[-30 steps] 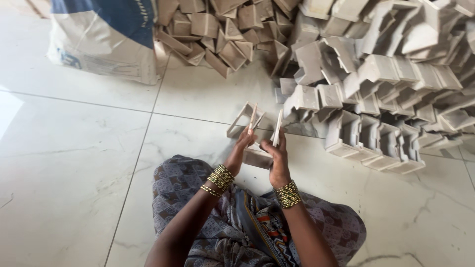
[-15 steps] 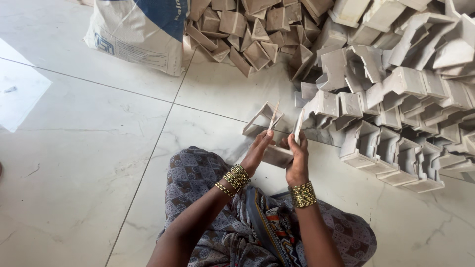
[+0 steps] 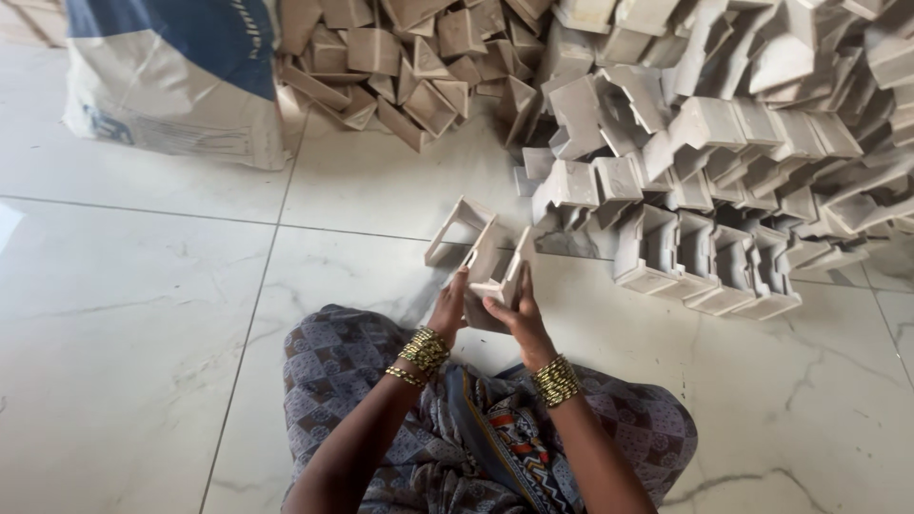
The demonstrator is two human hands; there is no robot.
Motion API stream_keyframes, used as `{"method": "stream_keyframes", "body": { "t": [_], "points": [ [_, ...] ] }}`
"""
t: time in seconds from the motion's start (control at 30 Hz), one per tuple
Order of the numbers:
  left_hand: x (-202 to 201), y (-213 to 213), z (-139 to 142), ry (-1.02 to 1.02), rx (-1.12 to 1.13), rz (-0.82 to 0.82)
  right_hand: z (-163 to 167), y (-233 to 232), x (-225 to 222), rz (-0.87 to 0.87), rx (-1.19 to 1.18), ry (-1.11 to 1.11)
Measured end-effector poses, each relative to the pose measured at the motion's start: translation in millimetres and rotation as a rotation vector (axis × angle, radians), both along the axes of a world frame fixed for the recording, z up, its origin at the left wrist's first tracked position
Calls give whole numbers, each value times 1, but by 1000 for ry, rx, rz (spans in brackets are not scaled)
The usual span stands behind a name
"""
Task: The person sits on the floor and first fits together white foam pieces to form small shelf-like assemblies, setting each finished piece aside. They then pick up round wooden discs one at a time and paint their faces black using a brush dipped in a can of black paint, placing painted discs back on the floor.
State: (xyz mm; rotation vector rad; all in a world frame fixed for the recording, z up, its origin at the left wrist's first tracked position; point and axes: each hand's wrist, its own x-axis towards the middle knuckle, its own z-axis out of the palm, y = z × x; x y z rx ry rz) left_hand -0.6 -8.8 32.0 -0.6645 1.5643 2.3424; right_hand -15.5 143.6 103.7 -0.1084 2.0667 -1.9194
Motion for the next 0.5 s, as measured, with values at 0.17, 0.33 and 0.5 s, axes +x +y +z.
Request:
{"method": "stream_keyframes", "body": {
  "t": [0.17,0.33,0.5],
  "points": [
    [-10,1,-15,127,-137,-175,-25,19,-10,-82,-40,-4],
    [-37,6,-23,274,-285,-313,-58,21,-23,-272,-163,-16],
    [-67,-27,-34,689,-861,394,-90,17,-56,-578,-358,-137]
  ]
}}
